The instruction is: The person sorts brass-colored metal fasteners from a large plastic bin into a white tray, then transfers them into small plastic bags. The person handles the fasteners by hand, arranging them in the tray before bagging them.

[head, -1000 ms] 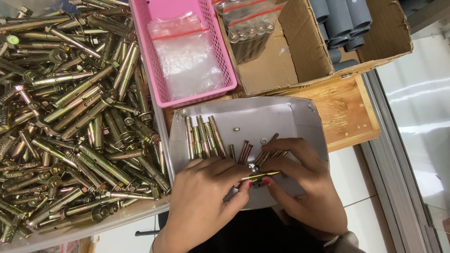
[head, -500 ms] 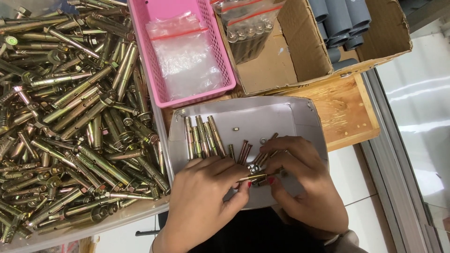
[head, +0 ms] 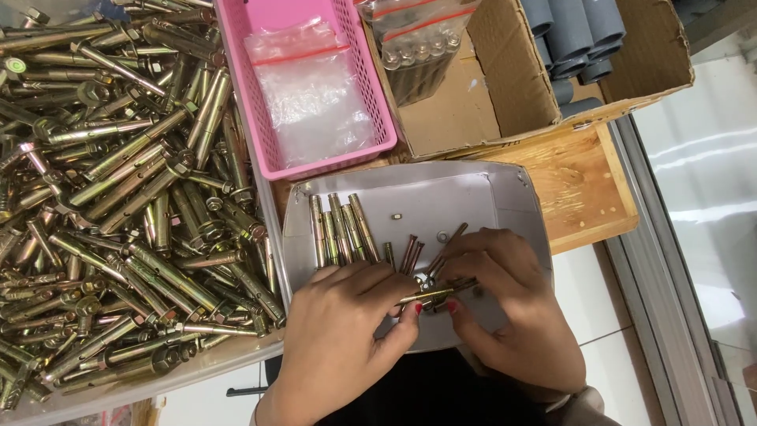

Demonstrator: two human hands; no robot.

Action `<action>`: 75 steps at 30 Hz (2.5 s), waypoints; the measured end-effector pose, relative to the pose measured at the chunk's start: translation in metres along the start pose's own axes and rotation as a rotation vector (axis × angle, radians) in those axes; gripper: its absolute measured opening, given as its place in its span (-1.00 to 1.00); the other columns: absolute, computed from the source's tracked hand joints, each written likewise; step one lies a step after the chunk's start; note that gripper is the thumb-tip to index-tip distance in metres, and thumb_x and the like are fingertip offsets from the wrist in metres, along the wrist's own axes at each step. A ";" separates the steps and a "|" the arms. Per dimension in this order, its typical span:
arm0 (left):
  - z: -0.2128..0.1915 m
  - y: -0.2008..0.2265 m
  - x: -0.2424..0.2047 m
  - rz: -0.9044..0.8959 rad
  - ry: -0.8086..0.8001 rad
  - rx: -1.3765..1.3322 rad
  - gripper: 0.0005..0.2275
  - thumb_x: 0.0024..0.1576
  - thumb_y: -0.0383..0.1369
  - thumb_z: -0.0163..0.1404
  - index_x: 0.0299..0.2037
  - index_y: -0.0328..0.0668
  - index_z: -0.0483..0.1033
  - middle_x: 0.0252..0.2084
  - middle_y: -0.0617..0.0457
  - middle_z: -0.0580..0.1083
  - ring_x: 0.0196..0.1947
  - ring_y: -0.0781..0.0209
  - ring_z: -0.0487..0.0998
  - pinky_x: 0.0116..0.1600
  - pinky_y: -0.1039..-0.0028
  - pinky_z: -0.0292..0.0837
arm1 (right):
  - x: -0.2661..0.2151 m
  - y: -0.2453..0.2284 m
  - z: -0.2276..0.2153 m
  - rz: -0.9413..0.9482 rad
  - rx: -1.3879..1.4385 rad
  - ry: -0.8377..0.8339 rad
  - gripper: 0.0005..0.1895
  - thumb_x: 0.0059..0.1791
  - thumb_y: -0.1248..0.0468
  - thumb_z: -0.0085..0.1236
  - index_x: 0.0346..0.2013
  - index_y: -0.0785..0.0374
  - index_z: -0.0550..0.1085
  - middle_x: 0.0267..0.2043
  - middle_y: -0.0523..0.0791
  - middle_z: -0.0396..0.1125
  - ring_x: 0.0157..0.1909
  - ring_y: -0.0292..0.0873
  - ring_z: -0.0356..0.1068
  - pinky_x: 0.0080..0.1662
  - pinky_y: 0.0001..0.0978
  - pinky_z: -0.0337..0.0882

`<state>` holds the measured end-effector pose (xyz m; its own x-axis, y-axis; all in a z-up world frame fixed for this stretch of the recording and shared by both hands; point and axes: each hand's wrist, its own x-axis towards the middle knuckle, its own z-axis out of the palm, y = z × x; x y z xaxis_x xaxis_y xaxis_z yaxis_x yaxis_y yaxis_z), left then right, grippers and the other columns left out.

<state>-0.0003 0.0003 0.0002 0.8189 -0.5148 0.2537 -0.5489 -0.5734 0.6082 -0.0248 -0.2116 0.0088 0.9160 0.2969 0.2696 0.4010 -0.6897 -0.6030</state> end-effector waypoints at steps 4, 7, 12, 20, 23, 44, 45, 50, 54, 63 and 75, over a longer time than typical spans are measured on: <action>-0.001 0.000 0.001 0.003 0.002 0.001 -0.92 0.10 -0.33 0.02 -0.40 -0.04 0.51 -0.51 0.18 0.43 -0.45 0.07 0.51 -0.38 0.25 0.34 | 0.003 -0.001 0.000 -0.032 -0.011 -0.027 -0.74 -0.14 0.32 0.15 -0.15 0.16 0.51 -0.06 -0.15 0.44 0.05 -0.09 0.42 0.10 -0.23 0.31; -0.003 0.001 0.001 0.013 -0.020 -0.019 -0.94 0.16 -0.33 0.02 -0.31 -0.01 0.56 -0.51 0.21 0.44 -0.45 0.11 0.53 -0.37 0.27 0.37 | 0.003 0.001 0.001 -0.089 -0.049 -0.022 -0.91 -0.03 0.28 0.11 -0.25 0.16 0.52 -0.22 -0.18 0.46 -0.14 -0.09 0.41 0.01 -0.23 0.27; -0.005 0.002 0.001 -0.016 0.124 -0.101 -0.83 0.18 -0.26 0.05 -0.06 0.00 0.56 -0.35 0.22 0.53 -0.51 0.30 0.55 -0.30 0.40 0.43 | -0.005 0.003 0.002 -0.009 0.030 0.113 -0.86 0.06 0.29 -0.02 -0.22 0.20 0.52 -0.23 -0.16 0.48 -0.18 -0.08 0.43 0.05 -0.20 0.30; -0.004 0.003 -0.005 -0.102 0.259 -0.266 -0.92 0.16 -0.31 0.07 -0.19 -0.02 0.53 -0.41 0.23 0.44 -0.41 0.32 0.51 -0.23 0.48 0.43 | -0.018 0.007 0.007 0.219 0.137 0.256 -0.87 0.04 0.29 0.05 -0.24 0.27 0.53 -0.23 -0.11 0.44 -0.05 -0.09 0.41 0.05 -0.32 0.38; -0.005 0.004 -0.003 -0.079 0.298 -0.301 -0.98 0.16 -0.38 0.09 -0.26 -0.06 0.54 -0.38 0.20 0.48 -0.40 0.33 0.54 -0.20 0.51 0.45 | -0.015 0.004 0.006 0.205 0.110 0.248 -0.86 0.05 0.28 0.04 -0.26 0.26 0.53 -0.24 -0.13 0.45 -0.06 -0.11 0.41 0.03 -0.33 0.38; -0.006 0.002 -0.005 -0.022 0.194 -0.230 -0.92 0.20 -0.32 0.06 -0.23 -0.07 0.59 -0.25 0.18 0.63 -0.26 0.18 0.66 -0.14 0.39 0.49 | -0.005 0.002 0.004 -0.091 -0.006 0.037 -0.82 -0.06 0.39 0.04 -0.18 0.26 0.50 -0.20 -0.09 0.44 -0.11 -0.01 0.40 0.03 -0.15 0.36; -0.006 0.002 -0.005 -0.032 0.204 -0.242 -0.92 0.20 -0.33 0.04 -0.24 -0.06 0.60 -0.25 0.20 0.63 -0.26 0.20 0.67 -0.13 0.40 0.49 | -0.006 0.003 0.003 -0.042 -0.004 0.016 -0.77 -0.11 0.42 0.02 -0.18 0.26 0.49 -0.15 -0.08 0.44 -0.05 0.00 0.39 0.06 -0.16 0.35; -0.004 0.006 -0.005 -0.078 0.371 -0.393 -0.96 0.18 -0.42 0.05 -0.27 -0.17 0.54 -0.35 0.11 0.56 -0.39 0.24 0.57 -0.22 0.52 0.47 | -0.001 -0.002 0.004 0.021 0.068 0.087 -0.80 -0.19 0.48 -0.06 -0.31 0.32 0.43 -0.27 -0.07 0.39 -0.17 -0.04 0.37 -0.12 -0.26 0.37; -0.001 0.007 -0.006 -0.102 0.459 -0.405 -0.90 0.20 -0.38 0.00 -0.32 -0.19 0.52 -0.39 0.07 0.52 -0.44 0.25 0.50 -0.30 0.55 0.47 | 0.000 -0.003 0.005 0.089 0.062 0.115 -0.83 -0.19 0.45 -0.05 -0.33 0.33 0.41 -0.26 -0.04 0.36 -0.14 -0.03 0.37 -0.10 -0.26 0.38; -0.004 0.003 -0.003 -0.069 0.303 -0.250 -0.96 0.13 -0.39 0.11 -0.29 -0.10 0.61 -0.33 0.16 0.61 -0.32 0.21 0.64 -0.19 0.41 0.50 | -0.002 0.000 0.008 0.099 -0.087 0.090 -0.66 -0.17 0.32 0.03 -0.09 0.23 0.41 0.02 -0.08 0.37 0.10 -0.02 0.35 0.14 -0.19 0.23; -0.004 0.001 0.006 0.044 0.119 -0.036 -0.75 0.12 -0.18 0.20 -0.21 -0.19 0.56 -0.22 0.03 0.58 -0.23 0.03 0.61 -0.20 0.24 0.51 | -0.001 0.000 0.008 0.009 -0.070 0.098 -0.73 -0.11 0.41 0.08 -0.11 0.24 0.47 -0.01 -0.09 0.42 0.11 -0.02 0.36 0.22 -0.19 0.25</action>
<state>0.0049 -0.0011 0.0050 0.8095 -0.4585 0.3667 -0.5800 -0.5279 0.6203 -0.0258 -0.2066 0.0025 0.9132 0.2264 0.3387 0.3879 -0.7377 -0.5525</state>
